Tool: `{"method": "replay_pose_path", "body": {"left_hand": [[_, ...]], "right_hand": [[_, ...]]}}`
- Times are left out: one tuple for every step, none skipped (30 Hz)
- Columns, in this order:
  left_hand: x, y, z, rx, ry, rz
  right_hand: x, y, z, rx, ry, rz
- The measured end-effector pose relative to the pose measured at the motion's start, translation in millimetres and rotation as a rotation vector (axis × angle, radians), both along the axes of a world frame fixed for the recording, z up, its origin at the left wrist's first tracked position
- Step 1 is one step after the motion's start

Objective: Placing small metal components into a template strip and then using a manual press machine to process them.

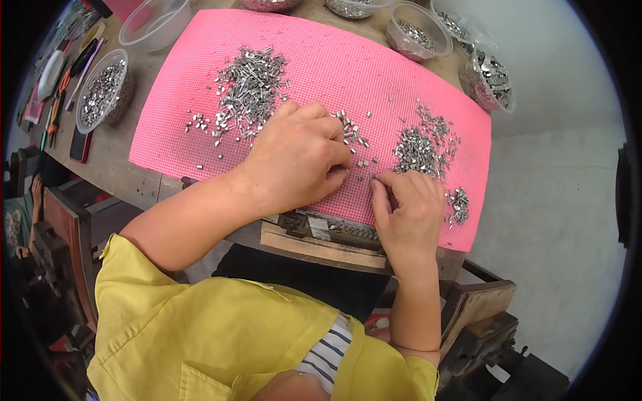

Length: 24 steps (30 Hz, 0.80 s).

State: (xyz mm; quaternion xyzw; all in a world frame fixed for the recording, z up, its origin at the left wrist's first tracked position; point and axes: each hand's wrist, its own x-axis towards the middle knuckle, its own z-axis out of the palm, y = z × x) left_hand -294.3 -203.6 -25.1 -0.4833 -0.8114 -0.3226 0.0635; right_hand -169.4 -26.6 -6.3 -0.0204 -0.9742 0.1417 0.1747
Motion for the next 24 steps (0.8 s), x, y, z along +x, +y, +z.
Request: {"method": "replay_pose_path", "body": {"left_hand": [[0,0,1,-0.015,-0.002,-0.013],[0,0,1,-0.030,-0.003,-0.026],[0,0,1,-0.022,-0.006,-0.023],[0,1,1,-0.011,-0.007,-0.032],[0,1,1,0.000,-0.007,-0.043],[0,1,1,0.006,-0.008,-0.040],[0,1,0,0.012,0.001,-0.042],[0,1,-1,0.017,0.010,-0.043],[0,2,-1,0.020,0.010,-0.043],[0,2,-1,0.013,0.003,-0.044],[0,2,-1,0.006,-0.004,-0.046],[0,2,-1,0.006,-0.005,-0.047],[0,2,-1,0.017,-0.002,-0.047],[0,2,-2,0.026,0.001,-0.048],[0,2,-2,0.026,-0.001,-0.050],[0,2,-1,0.021,-0.004,-0.048],[0,2,-1,0.016,-0.008,-0.047],[0,2,-1,0.014,-0.010,-0.051],[0,2,0,0.005,-0.007,-0.052],[0,2,0,-0.006,-0.005,-0.054],[0,2,1,-0.009,-0.007,-0.058],[-1,1,1,-0.005,0.009,-0.064],[-1,1,1,-0.002,0.024,-0.070],[-1,1,3,0.007,0.082,-0.063]], "right_hand": [[1,2,0,-0.009,-0.040,0.012],[0,5,0,-0.001,-0.043,0.016],[-2,8,-1,0.002,-0.024,0.041],[-4,10,-1,0.003,-0.005,0.065],[-5,12,0,0.009,-0.007,0.068],[-7,13,2,0.017,-0.016,0.098],[-8,14,3,0.024,-0.025,0.127],[-9,17,4,0.027,-0.026,0.129],[-10,19,5,0.032,-0.035,0.159],[-11,20,6,0.035,-0.045,0.189],[-11,20,8,0.036,-0.046,0.189],[-12,19,12,0.029,-0.072,0.188],[-13,19,16,0.021,-0.099,0.188],[-14,19,18,0.021,-0.100,0.187],[-15,18,19,0.021,-0.115,0.187],[-15,18,19,0.022,-0.129,0.187],[-16,19,19,0.021,-0.131,0.184],[-16,19,17,0.029,-0.116,0.200],[-16,19,16,0.035,-0.101,0.216],[-17,19,16,0.032,-0.103,0.212],[-17,18,15,0.047,-0.095,0.220],[-16,18,14,0.061,-0.089,0.224],[-17,18,13,0.056,-0.091,0.217],[-18,19,13,0.058,-0.091,0.229]]}}
